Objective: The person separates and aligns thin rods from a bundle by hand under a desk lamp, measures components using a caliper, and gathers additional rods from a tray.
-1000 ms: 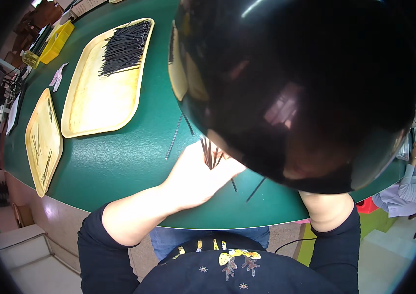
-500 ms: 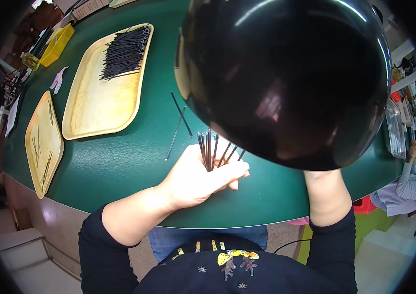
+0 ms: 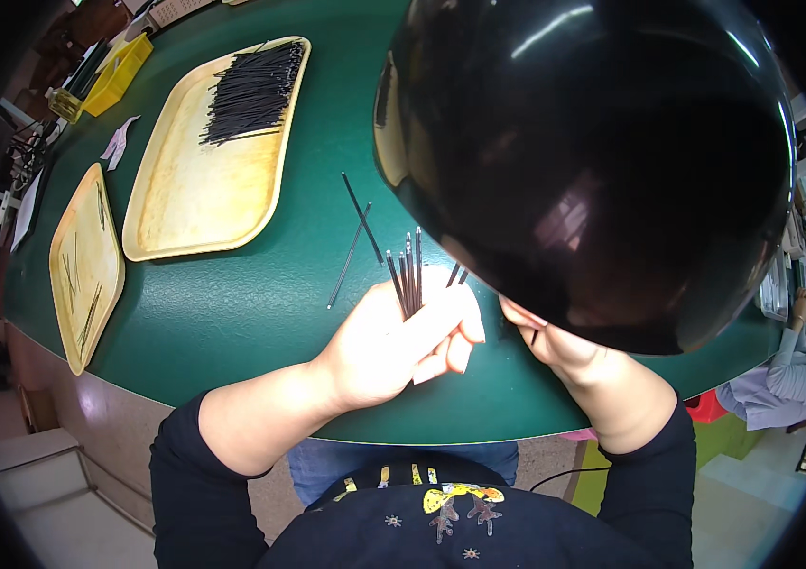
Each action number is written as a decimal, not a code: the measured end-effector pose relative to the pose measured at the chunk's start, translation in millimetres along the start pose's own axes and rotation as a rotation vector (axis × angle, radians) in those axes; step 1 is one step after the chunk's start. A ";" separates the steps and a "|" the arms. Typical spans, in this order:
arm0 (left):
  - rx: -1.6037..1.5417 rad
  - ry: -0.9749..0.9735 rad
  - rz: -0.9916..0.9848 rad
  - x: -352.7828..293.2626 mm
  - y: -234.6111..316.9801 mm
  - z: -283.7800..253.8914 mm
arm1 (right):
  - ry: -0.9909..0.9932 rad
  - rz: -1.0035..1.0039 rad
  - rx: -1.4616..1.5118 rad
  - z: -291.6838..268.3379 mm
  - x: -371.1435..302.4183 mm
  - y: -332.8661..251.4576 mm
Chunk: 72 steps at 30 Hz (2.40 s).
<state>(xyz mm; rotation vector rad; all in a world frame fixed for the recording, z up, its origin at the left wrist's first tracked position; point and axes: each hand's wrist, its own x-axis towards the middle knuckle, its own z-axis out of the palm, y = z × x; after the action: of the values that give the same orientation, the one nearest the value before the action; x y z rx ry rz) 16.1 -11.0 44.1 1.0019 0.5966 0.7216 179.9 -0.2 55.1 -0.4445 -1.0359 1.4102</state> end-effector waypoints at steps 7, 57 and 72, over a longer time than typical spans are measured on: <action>-0.016 -0.018 -0.039 -2.8 11.7 1.4 | -0.135 0.043 0.020 23.0 44.5 33.0; -0.104 0.123 0.016 -1.4 14.7 7.1 | -0.200 -0.096 -0.547 -26.2 -10.5 28.6; 0.076 0.150 -0.066 0.4 11.6 4.5 | -0.141 -0.240 -0.568 -24.5 -12.4 30.3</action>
<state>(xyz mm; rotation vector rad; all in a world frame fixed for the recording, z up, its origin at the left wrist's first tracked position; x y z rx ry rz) 16.6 -9.0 56.4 0.9992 0.7892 0.7246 183.6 1.2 14.4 -0.6112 -1.5577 0.9296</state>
